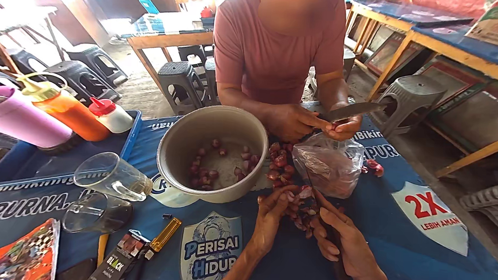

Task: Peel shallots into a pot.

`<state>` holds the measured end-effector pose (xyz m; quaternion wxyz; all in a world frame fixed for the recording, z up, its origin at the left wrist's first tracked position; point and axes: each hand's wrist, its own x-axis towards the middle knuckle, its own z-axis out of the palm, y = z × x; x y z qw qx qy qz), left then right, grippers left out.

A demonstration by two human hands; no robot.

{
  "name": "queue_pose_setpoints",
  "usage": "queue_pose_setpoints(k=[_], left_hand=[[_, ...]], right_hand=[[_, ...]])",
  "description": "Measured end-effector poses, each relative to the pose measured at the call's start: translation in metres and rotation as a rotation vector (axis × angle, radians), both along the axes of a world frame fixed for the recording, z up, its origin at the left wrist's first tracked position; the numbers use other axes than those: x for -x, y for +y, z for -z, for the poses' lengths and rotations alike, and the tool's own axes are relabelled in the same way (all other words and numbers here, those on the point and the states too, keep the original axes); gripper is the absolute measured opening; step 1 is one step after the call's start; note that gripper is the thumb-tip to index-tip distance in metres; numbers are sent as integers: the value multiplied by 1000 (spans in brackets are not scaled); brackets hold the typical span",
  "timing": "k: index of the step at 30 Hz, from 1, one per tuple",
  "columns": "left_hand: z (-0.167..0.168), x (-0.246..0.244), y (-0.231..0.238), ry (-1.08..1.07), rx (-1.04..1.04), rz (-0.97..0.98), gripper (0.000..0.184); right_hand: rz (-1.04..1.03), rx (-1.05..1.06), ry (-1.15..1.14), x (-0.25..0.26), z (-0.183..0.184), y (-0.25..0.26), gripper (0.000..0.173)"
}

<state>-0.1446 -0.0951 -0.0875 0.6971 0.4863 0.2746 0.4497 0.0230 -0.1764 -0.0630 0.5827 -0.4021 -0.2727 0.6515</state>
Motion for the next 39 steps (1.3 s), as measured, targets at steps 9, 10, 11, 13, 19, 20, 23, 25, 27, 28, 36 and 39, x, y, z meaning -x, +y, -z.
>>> queue_pose_setpoints(k=[9,10,11,13,19,20,23,25,27,28,36,39], left_hand=[[1,-2,0,3,11,-10,31],[1,-2,1,6,7,-9,31],[1,-1,1,7,4,-10,30],[2,-2,1,14,-4,-15,28],[3,-3,2,34,9,-30,27],[3,-4,2,42,9,-35,27],[4,-4,1,75,-12,-37,26],[4,-4,1,77,-17,-43,26],[3,-4,0,82,-12,-47,26],[3,-4,0,86,-7,-51,25],[4,-3,1,91,-6,-52,25],[3,-3,1,87,1,-54,26]], right_hand=[[-5,-42,22,-3,0,0,56],[2,-55,23,-2,1,0,56],[14,-83,28,-1,1,0,56],[52,-167,55,-2,3,-2,56],[345,-304,128,-24,-6,-14,56],[416,-297,97,-31,-10,-13,51],[575,-248,58,-57,-25,3,38],[565,-189,25,-70,-36,22,40],[422,-67,-76,-77,-44,40,43],[348,-12,-109,-80,-46,46,42],[332,-13,37,-96,-40,45,38],[387,1,80,-95,-35,43,40]])
